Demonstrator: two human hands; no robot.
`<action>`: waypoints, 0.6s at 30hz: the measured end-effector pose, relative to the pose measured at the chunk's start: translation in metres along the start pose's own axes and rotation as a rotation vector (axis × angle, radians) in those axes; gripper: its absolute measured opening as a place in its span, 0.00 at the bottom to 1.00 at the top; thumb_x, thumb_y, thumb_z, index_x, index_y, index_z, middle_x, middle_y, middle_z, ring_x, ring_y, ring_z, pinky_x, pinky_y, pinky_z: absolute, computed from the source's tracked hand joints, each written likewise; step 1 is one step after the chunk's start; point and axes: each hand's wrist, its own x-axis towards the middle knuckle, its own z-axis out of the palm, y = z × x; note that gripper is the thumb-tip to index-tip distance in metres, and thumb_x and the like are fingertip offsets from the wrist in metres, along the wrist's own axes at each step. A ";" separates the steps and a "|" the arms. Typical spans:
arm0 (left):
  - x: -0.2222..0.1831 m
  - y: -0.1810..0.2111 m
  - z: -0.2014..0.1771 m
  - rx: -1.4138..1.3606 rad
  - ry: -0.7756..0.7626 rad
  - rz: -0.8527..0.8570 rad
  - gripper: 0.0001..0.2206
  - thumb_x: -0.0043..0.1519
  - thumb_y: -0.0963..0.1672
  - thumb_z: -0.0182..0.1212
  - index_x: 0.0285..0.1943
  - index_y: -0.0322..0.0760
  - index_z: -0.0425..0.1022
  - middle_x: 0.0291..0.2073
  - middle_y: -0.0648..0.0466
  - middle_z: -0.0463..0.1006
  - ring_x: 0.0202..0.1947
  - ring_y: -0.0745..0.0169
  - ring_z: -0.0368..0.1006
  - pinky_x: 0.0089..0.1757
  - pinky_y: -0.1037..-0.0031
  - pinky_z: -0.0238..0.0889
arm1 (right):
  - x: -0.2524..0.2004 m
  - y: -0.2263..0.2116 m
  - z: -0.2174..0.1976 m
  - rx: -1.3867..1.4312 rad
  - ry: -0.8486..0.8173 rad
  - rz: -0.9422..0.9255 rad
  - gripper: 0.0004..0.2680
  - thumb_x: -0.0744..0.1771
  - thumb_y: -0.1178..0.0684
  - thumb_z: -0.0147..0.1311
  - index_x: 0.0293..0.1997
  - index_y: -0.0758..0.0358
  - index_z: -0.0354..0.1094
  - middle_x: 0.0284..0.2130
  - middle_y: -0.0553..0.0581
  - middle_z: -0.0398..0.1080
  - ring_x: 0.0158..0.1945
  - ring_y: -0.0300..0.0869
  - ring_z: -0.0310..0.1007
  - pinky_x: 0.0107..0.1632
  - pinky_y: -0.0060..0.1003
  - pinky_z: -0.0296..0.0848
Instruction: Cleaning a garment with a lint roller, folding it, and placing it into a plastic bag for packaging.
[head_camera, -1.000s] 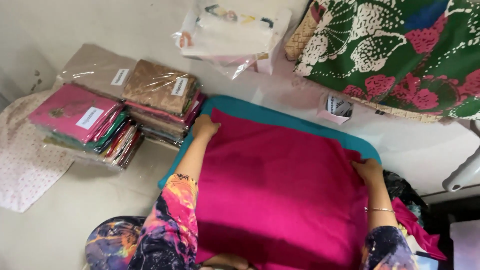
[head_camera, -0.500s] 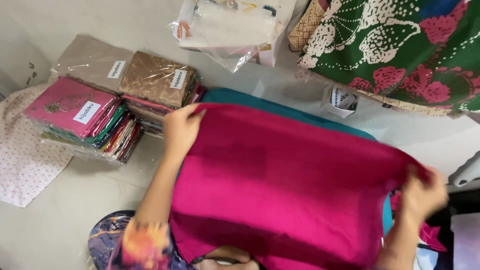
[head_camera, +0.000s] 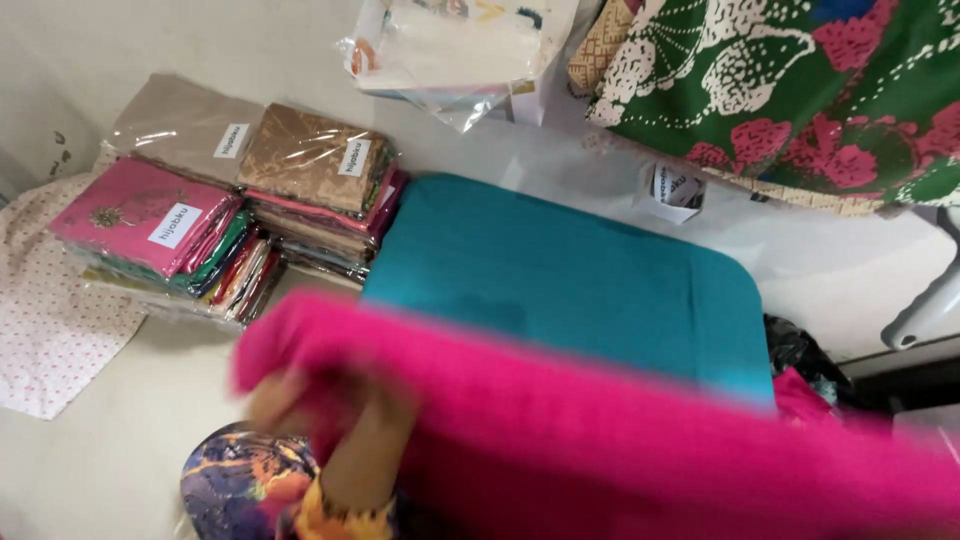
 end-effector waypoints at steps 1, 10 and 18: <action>-0.002 -0.004 0.007 0.081 0.044 0.092 0.20 0.65 0.41 0.62 0.58 0.30 0.55 0.50 0.45 0.64 0.40 0.52 0.72 0.40 0.72 0.71 | 0.017 -0.003 0.031 0.028 0.020 -0.039 0.16 0.78 0.53 0.29 0.57 0.86 0.55 0.51 0.80 0.63 0.46 0.62 0.64 0.53 0.55 0.71; -0.058 -0.131 0.126 0.254 -0.380 0.235 0.24 0.59 0.42 0.64 0.62 0.37 0.59 0.57 0.56 0.72 0.41 0.55 0.65 0.59 0.59 0.39 | 0.004 0.047 0.156 -0.081 -0.073 -0.142 0.16 0.60 0.73 0.34 0.53 0.75 0.52 0.46 0.71 0.57 0.44 0.59 0.60 0.50 0.49 0.62; -0.097 -0.195 0.154 0.542 -0.991 0.019 0.40 0.56 0.47 0.61 0.79 0.32 0.48 0.64 0.43 0.69 0.53 0.42 0.64 0.57 0.53 0.51 | -0.040 0.123 0.208 -0.174 -0.671 0.095 0.22 0.70 0.57 0.48 0.72 0.79 0.48 0.67 0.79 0.55 0.67 0.68 0.59 0.67 0.53 0.59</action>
